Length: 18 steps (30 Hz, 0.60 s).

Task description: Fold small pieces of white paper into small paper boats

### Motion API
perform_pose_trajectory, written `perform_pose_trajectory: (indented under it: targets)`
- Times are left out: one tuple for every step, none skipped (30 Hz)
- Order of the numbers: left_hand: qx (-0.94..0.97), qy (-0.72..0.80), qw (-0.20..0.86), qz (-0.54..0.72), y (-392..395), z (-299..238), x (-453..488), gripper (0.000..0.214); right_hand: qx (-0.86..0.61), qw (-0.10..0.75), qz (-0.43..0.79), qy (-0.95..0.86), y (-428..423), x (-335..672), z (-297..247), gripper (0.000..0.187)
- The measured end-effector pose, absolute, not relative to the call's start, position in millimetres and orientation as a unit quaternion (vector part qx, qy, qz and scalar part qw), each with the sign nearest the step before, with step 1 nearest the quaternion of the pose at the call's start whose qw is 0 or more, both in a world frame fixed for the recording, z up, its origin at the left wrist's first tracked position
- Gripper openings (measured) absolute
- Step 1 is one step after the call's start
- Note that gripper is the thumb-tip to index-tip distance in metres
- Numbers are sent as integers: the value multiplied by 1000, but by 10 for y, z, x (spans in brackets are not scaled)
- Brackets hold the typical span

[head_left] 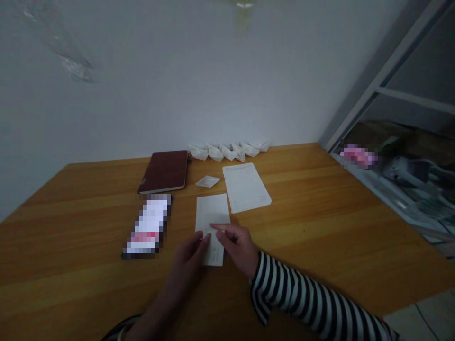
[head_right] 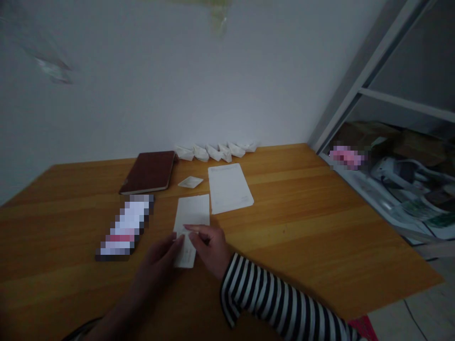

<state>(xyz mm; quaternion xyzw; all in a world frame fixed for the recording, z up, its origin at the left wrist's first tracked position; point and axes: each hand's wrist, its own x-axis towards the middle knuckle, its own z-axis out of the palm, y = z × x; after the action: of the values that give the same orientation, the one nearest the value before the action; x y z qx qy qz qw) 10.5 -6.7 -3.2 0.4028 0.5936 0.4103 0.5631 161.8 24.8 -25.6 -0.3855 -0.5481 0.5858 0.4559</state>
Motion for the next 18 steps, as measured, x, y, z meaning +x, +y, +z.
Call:
perform_pose_trajectory:
  targets:
    - [393,593,565,417,-60,-44,96,46,-384,455,579,-556,253,1616,-266,39]
    - [385,592,568,423,-55,-58,88,49,-385,456,570,-565,259,1617,-275,41]
    - [378,592,567,430,-53,-72,80,50,-387,458,559,-573,266,1619,-282,42]
    - [374,591,566,436,-54,-84,73,51,-391,462,545,-580,274,1624,-289,42]
    - [373,589,566,441,-55,-91,68,51,-396,469,529,-586,282,1629,-295,39]
    - [372,584,570,443,-57,-94,66,50,-401,476,512,-592,291,1636,-300,34]
    - [372,577,577,443,-59,-90,66,49,-404,484,495,-598,299,1643,-303,31]
    - [372,571,585,440,-60,-81,68,48,-406,491,478,-604,307,1650,-304,28]
    - [373,569,588,438,-59,-68,71,47,-408,498,463,-609,314,1657,-304,27]
    - [371,571,589,435,-58,-52,76,45,-409,502,450,-615,319,1664,-300,27]
    - [367,575,591,431,-57,-36,82,43,-411,504,439,-620,322,1670,-295,27]
    - [360,576,597,426,-56,-21,88,41,-412,503,432,-625,325,1676,-288,27]
    - [350,571,613,419,-55,-9,95,39,-414,500,426,-631,328,1680,-281,26]
    - [335,560,635,414,-54,0,103,37,-415,498,420,-635,330,1685,-273,25]
    - [316,544,658,413,-53,5,111,36,-415,496,416,-639,333,1688,-267,25]
    - [298,528,679,415,-52,6,118,35,-414,495,413,-642,336,1691,-261,25]
    - [281,515,691,422,-51,5,124,35,-414,495,410,-645,339,1694,-256,26]
    - [270,508,695,430,-49,2,127,36,-413,494,408,-647,342,1697,-251,26]
